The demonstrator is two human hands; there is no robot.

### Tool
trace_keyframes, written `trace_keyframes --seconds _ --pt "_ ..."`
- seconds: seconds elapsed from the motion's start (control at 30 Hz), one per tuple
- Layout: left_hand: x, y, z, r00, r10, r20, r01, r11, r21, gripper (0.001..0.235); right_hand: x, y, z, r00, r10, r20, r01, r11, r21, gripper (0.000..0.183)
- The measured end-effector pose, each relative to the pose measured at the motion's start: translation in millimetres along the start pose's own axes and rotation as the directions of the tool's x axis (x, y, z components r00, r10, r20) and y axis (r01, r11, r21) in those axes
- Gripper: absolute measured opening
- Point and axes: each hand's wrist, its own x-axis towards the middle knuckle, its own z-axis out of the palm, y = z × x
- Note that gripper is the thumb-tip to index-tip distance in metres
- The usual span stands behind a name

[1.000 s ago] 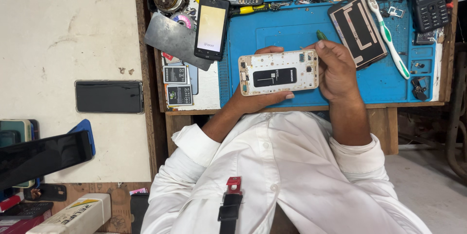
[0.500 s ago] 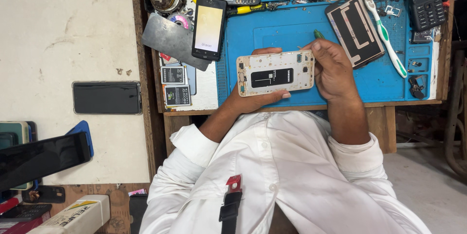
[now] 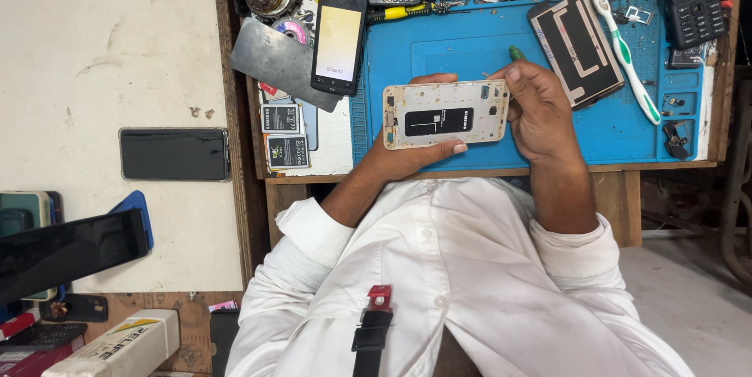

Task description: The person uses a metal pick to pry and adjust components inside a disassembled Samsung smartphone. They then use a screwdriver to tighten screws on the phone's back casing and a toothbrush to clean the interior surfaces.

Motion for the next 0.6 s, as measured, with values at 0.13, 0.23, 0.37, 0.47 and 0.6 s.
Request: trace_keyframes --seconds 0.13,0.23,0.37,0.47,0.6 --pt "-0.1 -1.4 0.7 0.999 0.036 -0.027 -0.036 0.999 -0.005 0.083 -0.4 1.4 -0.9 1.000 0.001 -0.029 -0.001 1.000 0.015 0.029" --pt "-1.5 -1.9 0.5 0.999 0.035 -0.038 -0.035 0.999 -0.003 0.083 0.2 3.2 0.3 0.998 -0.008 -0.058 0.008 1.000 0.005 0.026" --pt "0.0 -3.2 0.1 0.999 0.038 -0.027 -0.040 0.996 -0.085 0.083 -1.2 2.5 -1.1 0.999 -0.027 -0.039 0.028 1.000 0.008 0.026" --pt "0.4 -3.7 -1.0 0.999 0.029 -0.024 -0.032 0.990 -0.140 0.085 -1.0 2.0 -1.4 0.999 -0.031 -0.028 0.031 1.000 0.004 0.027" --pt "0.7 -3.8 -2.7 1.000 0.011 -0.010 -0.012 0.991 -0.130 0.086 -0.7 1.5 -2.8 0.999 -0.035 -0.013 0.035 0.999 0.012 0.027"
